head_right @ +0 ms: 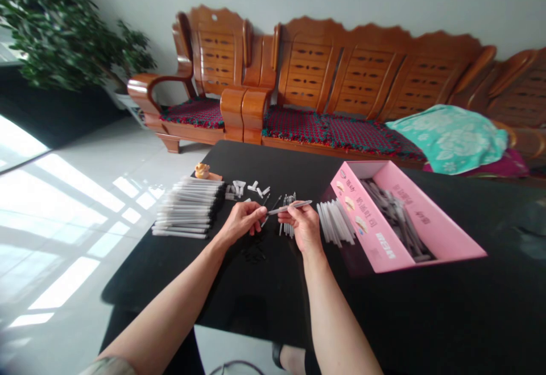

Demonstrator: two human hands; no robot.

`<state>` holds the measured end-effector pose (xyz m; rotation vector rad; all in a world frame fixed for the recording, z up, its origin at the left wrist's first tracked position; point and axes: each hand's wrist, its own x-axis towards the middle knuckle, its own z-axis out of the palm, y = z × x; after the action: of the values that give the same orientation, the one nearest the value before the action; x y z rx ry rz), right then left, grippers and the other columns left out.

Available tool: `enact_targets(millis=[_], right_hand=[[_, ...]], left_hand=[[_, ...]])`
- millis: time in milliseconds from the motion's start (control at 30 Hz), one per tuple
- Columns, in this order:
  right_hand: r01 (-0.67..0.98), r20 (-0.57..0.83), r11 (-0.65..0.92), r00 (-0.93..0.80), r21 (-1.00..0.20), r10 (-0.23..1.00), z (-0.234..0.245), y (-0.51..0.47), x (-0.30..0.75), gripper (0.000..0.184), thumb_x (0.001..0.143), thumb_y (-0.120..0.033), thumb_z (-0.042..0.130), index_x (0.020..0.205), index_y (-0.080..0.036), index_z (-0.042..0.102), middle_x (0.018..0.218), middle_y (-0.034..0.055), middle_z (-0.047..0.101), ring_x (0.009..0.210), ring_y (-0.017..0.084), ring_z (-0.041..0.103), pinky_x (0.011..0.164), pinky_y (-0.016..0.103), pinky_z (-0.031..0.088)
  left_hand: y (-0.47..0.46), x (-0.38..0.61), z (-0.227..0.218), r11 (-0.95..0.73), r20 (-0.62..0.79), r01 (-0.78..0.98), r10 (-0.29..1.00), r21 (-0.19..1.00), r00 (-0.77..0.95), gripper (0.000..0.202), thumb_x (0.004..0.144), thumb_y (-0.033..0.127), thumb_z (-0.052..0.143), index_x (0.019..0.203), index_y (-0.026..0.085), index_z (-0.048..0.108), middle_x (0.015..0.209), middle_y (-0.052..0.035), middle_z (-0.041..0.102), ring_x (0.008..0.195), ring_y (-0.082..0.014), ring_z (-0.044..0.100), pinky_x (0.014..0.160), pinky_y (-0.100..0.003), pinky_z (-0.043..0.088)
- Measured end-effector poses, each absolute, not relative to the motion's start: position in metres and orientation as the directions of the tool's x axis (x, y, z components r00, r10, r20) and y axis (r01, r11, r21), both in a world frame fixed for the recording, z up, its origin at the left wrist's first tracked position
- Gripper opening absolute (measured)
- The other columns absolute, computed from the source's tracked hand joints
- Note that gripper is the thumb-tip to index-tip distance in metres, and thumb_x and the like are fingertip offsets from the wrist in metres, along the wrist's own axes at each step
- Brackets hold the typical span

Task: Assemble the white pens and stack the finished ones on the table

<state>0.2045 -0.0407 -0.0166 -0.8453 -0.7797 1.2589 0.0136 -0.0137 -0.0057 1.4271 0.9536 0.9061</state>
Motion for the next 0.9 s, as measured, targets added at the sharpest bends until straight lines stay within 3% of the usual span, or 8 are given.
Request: enact_targets(millis=[100, 333, 533, 667, 767, 900], right_hand=[[-0.468, 0.038, 0.098, 0.135, -0.879, 0.99, -0.0158, -0.0412, 0.2041, 0.022, 0.075, -0.024, 0.077, 0.088, -0.018, 0.06, 0.08, 0.0061, 0.076, 0.066, 0.018, 0.073, 0.06, 0.027, 0.062], [-0.47, 0.025, 0.085, 0.132, -0.879, 0.991, -0.0137, -0.0415, 0.2026, 0.024, 0.073, -0.026, 0.079, 0.087, -0.019, 0.061, 0.079, 0.006, 0.077, 0.065, 0.019, 0.074, 0.059, 0.027, 0.062], [-0.471, 0.028, 0.091, 0.141, -0.877, 0.99, -0.0138, -0.0417, 0.2027, 0.024, 0.074, -0.026, 0.079, 0.088, -0.019, 0.061, 0.079, 0.0056, 0.077, 0.065, 0.018, 0.073, 0.06, 0.027, 0.062], [-0.467, 0.027, 0.086, 0.133, -0.88, 0.991, -0.0144, -0.0423, 0.2027, 0.023, 0.074, -0.025, 0.078, 0.088, -0.018, 0.061, 0.08, 0.0063, 0.077, 0.065, 0.018, 0.073, 0.06, 0.027, 0.062], [-0.472, 0.027, 0.087, 0.132, -0.877, 0.991, -0.0152, -0.0417, 0.203, 0.023, 0.075, -0.024, 0.078, 0.088, -0.018, 0.06, 0.08, 0.0066, 0.077, 0.065, 0.019, 0.074, 0.06, 0.027, 0.062], [-0.483, 0.02, 0.087, 0.141, -0.871, 0.99, -0.0144, -0.041, 0.2028, 0.024, 0.073, -0.024, 0.079, 0.088, -0.018, 0.06, 0.079, 0.0062, 0.077, 0.065, 0.019, 0.074, 0.06, 0.027, 0.062]], left_hand=[[-0.0139, 0.0128, -0.0046, -0.012, -0.022, 0.079, 0.905, 0.997, 0.425, 0.048, 0.085, 0.056, 0.055, 0.074, 0.01, 0.065, 0.06, -0.0043, 0.063, 0.039, -0.0087, 0.055, 0.032, -0.015, 0.036], [-0.0135, 0.0159, -0.004, -0.002, 0.006, -0.011, 0.935, 1.0, 0.356, 0.037, 0.069, 0.044, 0.077, 0.079, 0.011, 0.063, 0.053, 0.0003, 0.06, 0.041, -0.0092, 0.055, 0.037, -0.016, 0.042], [-0.0141, 0.0146, -0.0045, 0.04, -0.049, 0.028, 0.889, 0.999, 0.456, 0.049, 0.085, 0.057, 0.055, 0.077, 0.009, 0.065, 0.062, -0.0055, 0.064, 0.041, -0.0092, 0.056, 0.033, -0.016, 0.038], [-0.0136, 0.016, -0.0034, 0.028, -0.023, -0.005, 0.905, 1.0, 0.424, 0.04, 0.075, 0.049, 0.071, 0.074, 0.01, 0.062, 0.056, -0.0015, 0.06, 0.04, -0.0083, 0.054, 0.034, -0.015, 0.038], [-0.0132, 0.0166, -0.003, 0.022, 0.001, -0.058, 0.931, 0.998, 0.364, 0.041, 0.068, 0.044, 0.079, 0.083, 0.01, 0.063, 0.057, 0.0, 0.06, 0.042, -0.0085, 0.055, 0.036, -0.016, 0.04], [-0.0134, 0.0153, -0.0048, 0.052, -0.036, -0.028, 0.915, 0.998, 0.403, 0.049, 0.083, 0.056, 0.059, 0.084, 0.008, 0.065, 0.065, -0.0057, 0.065, 0.042, -0.0089, 0.056, 0.033, -0.016, 0.038]])
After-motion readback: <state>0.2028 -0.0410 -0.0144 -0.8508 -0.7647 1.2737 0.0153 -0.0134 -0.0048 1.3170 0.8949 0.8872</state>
